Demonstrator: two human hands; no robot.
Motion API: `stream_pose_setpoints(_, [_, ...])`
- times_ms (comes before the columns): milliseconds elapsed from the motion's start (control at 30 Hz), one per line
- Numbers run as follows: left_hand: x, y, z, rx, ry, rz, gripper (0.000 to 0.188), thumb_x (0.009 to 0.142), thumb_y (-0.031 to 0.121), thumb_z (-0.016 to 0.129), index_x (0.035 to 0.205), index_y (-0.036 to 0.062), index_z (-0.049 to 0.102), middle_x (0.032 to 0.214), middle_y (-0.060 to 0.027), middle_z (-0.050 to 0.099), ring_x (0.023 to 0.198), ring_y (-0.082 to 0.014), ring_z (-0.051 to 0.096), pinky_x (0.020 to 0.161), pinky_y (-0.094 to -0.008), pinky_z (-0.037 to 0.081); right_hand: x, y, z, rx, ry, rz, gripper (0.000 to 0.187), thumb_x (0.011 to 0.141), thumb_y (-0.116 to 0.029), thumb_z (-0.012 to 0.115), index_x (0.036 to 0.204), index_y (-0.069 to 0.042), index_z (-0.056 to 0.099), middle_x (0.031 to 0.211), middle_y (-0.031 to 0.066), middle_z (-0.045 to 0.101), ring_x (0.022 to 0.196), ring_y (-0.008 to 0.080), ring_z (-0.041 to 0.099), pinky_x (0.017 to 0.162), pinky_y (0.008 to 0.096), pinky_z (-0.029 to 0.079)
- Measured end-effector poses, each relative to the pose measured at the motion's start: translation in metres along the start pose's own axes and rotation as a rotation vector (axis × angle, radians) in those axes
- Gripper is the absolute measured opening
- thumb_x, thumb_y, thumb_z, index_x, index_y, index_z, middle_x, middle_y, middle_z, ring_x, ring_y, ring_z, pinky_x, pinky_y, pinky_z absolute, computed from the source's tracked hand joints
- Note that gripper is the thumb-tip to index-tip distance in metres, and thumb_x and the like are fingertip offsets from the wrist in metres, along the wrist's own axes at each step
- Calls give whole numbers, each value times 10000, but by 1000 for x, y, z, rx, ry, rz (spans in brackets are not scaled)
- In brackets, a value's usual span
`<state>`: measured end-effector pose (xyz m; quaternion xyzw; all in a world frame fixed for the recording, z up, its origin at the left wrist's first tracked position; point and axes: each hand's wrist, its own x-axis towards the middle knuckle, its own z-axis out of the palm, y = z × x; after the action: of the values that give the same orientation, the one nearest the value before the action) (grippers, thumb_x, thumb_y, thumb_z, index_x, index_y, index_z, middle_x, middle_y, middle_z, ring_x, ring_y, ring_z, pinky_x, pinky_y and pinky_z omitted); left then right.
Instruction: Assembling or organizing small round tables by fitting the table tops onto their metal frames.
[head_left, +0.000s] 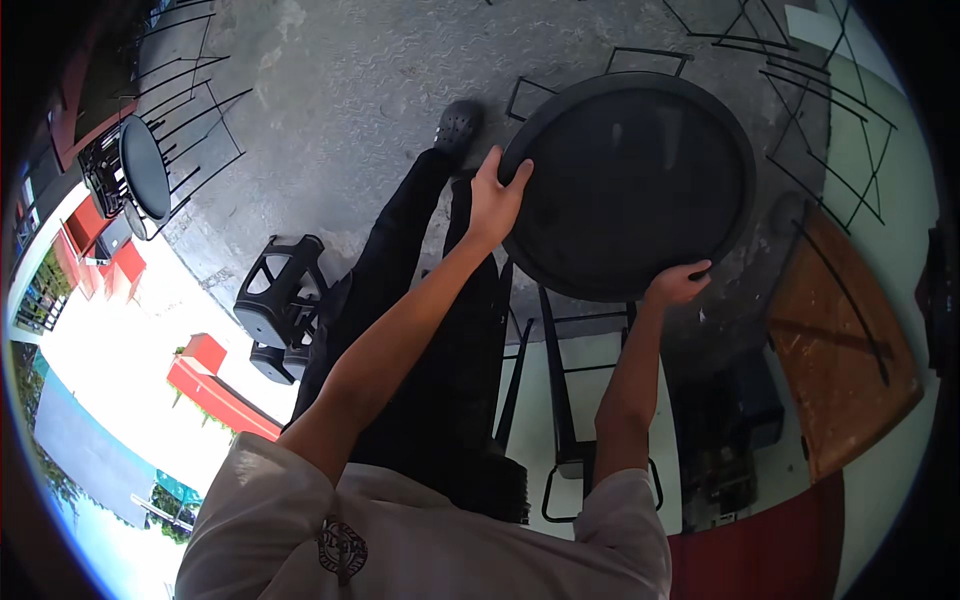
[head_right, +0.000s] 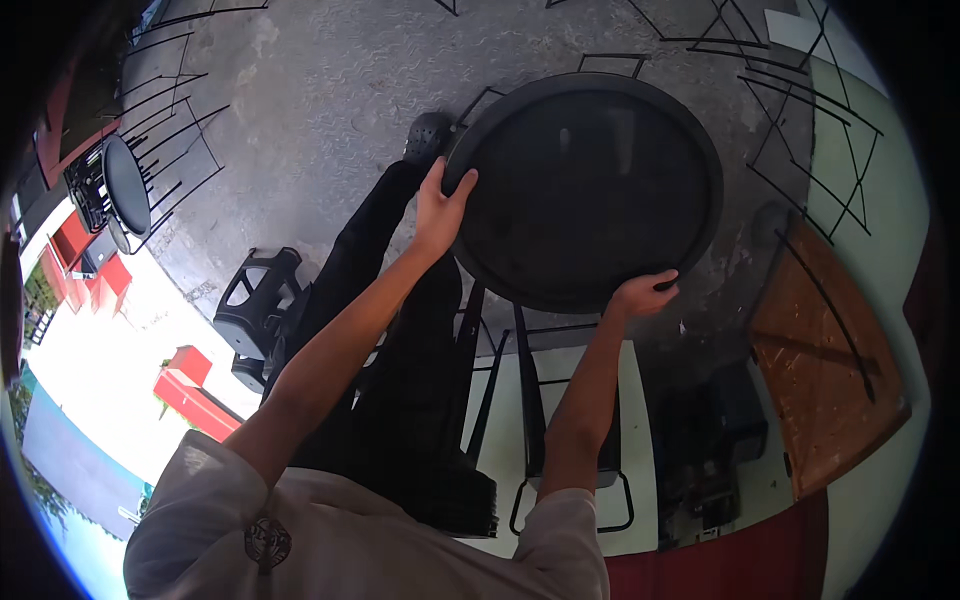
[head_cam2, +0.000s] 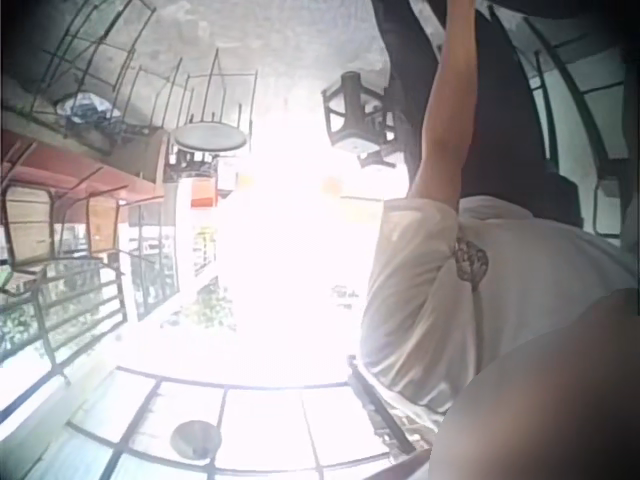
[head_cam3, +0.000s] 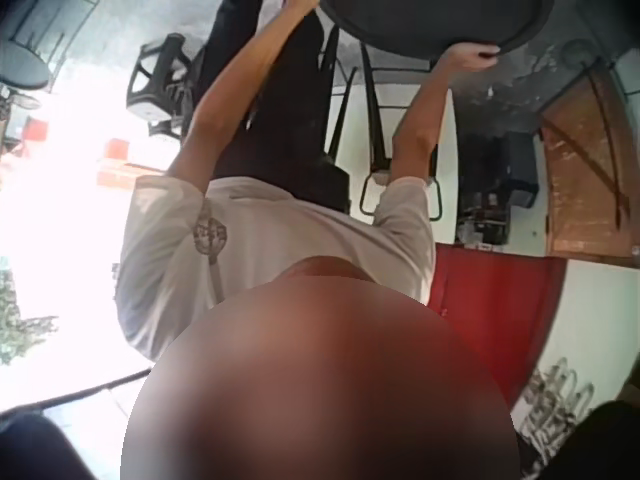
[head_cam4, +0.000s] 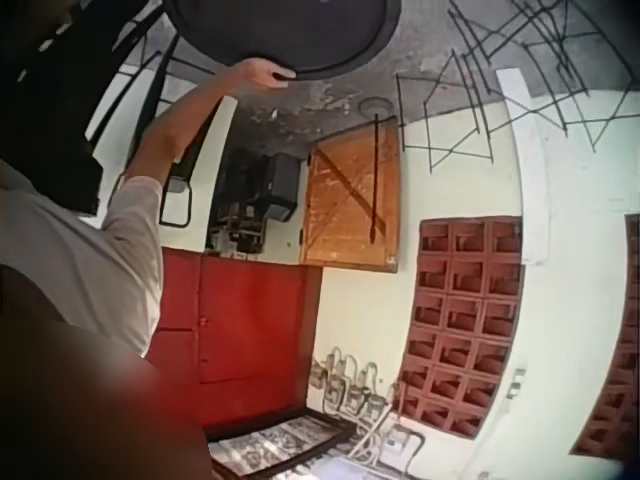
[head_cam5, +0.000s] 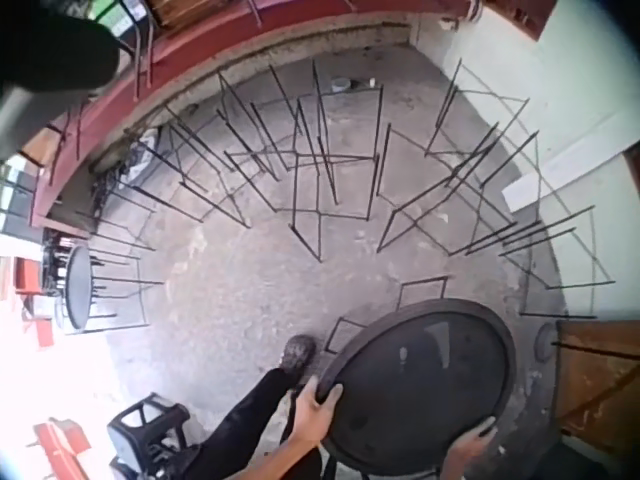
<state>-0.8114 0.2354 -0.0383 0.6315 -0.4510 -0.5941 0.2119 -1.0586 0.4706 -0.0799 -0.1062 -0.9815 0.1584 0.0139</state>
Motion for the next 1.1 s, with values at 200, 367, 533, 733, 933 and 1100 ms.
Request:
stream_pose_setpoints(200, [2,21,12,41,-31,-146,303,967,204,706,905,-20,512,744,-113,567,780,-45,491,662,-287,443,17,-8,1,138,-104,118,739,1034,-634,411,1366,13,542,1358,285,569,1211,444,589,1018,527,471])
stream_pose_setpoints(367, [2,16,10,-21,-3,-166,283,951,187,724,871,-9,536,725,-127,582,677,-142,608,622,-326,455,18,-22,9,164,-131,258,840,1028,-667,365,1538,-1,392,1596,247,351,1415,390,436,1182,455,374])
stream_pose_setpoints(533, [8,9,4,44,16,-131,253,951,176,709,878,-8,553,780,-197,640,667,-296,678,556,-384,484,37,-17,19,261,-217,266,936,998,-725,346,1558,25,321,1619,234,308,1429,388,418,1197,476,355])
stream_pose_setpoints(733, [18,-1,-6,-4,83,-206,271,944,182,724,865,-9,549,750,-178,623,648,-257,659,554,-369,469,37,-27,20,406,-366,323,997,982,-748,351,1564,57,270,1626,195,302,1418,372,422,1196,483,361])
stream_pose_setpoints(933, [32,0,-8,-28,61,-218,270,952,184,719,893,-17,549,786,-171,635,678,-258,670,580,-370,485,26,-52,20,435,-377,317,972,990,-730,371,1529,79,348,1573,178,401,1347,359,500,1168,475,413])
stream_pose_setpoints(1100, [42,-2,-3,-31,42,-161,251,965,175,697,957,-21,540,864,-211,649,720,-382,667,610,-404,498,32,-56,18,442,-373,344,977,985,-737,365,1531,72,350,1572,180,403,1348,359,499,1172,479,410])
